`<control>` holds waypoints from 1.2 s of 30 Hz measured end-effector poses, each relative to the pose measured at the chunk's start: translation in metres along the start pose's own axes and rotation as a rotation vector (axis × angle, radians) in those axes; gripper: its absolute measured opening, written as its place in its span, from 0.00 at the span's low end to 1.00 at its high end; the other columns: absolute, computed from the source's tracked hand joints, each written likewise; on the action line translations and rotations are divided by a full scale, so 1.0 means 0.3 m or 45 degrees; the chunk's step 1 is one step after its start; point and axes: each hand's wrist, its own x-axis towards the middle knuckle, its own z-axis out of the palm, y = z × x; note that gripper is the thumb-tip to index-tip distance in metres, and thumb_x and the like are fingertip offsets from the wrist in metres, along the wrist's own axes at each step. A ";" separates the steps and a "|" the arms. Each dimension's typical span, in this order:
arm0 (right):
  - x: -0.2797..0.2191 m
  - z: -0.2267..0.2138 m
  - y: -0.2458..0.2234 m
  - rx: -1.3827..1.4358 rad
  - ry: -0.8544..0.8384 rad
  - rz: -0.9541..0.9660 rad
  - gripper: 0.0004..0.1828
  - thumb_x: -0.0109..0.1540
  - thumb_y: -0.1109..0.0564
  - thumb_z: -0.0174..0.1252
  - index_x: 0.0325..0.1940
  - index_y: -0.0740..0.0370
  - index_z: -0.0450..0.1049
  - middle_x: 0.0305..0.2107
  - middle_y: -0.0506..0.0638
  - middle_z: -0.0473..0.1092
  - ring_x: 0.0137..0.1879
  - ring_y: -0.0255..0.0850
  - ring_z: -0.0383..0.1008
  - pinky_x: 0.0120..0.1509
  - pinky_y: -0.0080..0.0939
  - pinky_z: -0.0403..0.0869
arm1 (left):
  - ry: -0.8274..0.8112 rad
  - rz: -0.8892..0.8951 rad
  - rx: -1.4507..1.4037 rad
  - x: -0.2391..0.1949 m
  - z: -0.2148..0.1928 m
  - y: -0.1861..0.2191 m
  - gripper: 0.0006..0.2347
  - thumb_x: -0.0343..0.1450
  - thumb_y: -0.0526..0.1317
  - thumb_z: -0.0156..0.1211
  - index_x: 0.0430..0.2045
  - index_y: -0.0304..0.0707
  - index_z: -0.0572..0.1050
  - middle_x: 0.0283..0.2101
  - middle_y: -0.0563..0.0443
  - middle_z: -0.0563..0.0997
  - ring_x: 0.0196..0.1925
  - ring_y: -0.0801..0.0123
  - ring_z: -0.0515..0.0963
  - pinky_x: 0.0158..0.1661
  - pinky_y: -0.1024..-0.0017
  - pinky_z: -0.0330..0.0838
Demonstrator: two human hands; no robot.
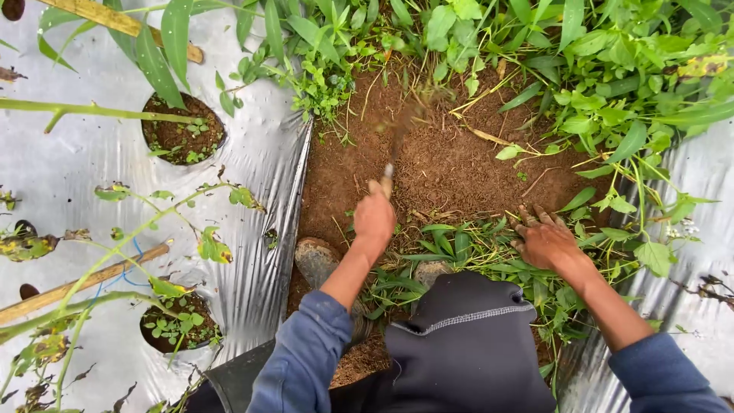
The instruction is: Weeding a soil bed in a field using a sickle and hands
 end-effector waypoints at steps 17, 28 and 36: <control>-0.205 -0.273 -0.141 0.459 0.039 0.049 0.24 0.70 0.46 0.47 0.47 0.69 0.80 0.36 0.68 0.79 0.43 0.55 0.83 0.73 0.61 0.69 | -0.208 -0.065 -0.059 -0.246 -0.163 -0.013 0.14 0.77 0.29 0.44 0.56 0.19 0.64 0.28 0.36 0.82 0.30 0.52 0.84 0.33 0.59 0.79; -0.203 -0.714 -0.346 0.443 0.814 -0.614 0.20 0.71 0.49 0.49 0.59 0.64 0.75 0.53 0.62 0.75 0.60 0.53 0.77 0.64 0.54 0.73 | -0.472 0.139 0.169 -0.157 -0.326 -0.166 0.14 0.78 0.36 0.40 0.56 0.29 0.64 0.27 0.37 0.79 0.26 0.50 0.82 0.29 0.53 0.81; 0.165 -0.990 -0.801 0.100 0.768 -1.040 0.19 0.67 0.55 0.53 0.57 0.70 0.74 0.54 0.63 0.73 0.59 0.52 0.75 0.63 0.53 0.74 | -0.547 -0.098 0.179 -0.247 -0.587 -0.338 0.23 0.72 0.28 0.50 0.63 0.13 0.57 0.35 0.31 0.79 0.33 0.50 0.83 0.35 0.55 0.81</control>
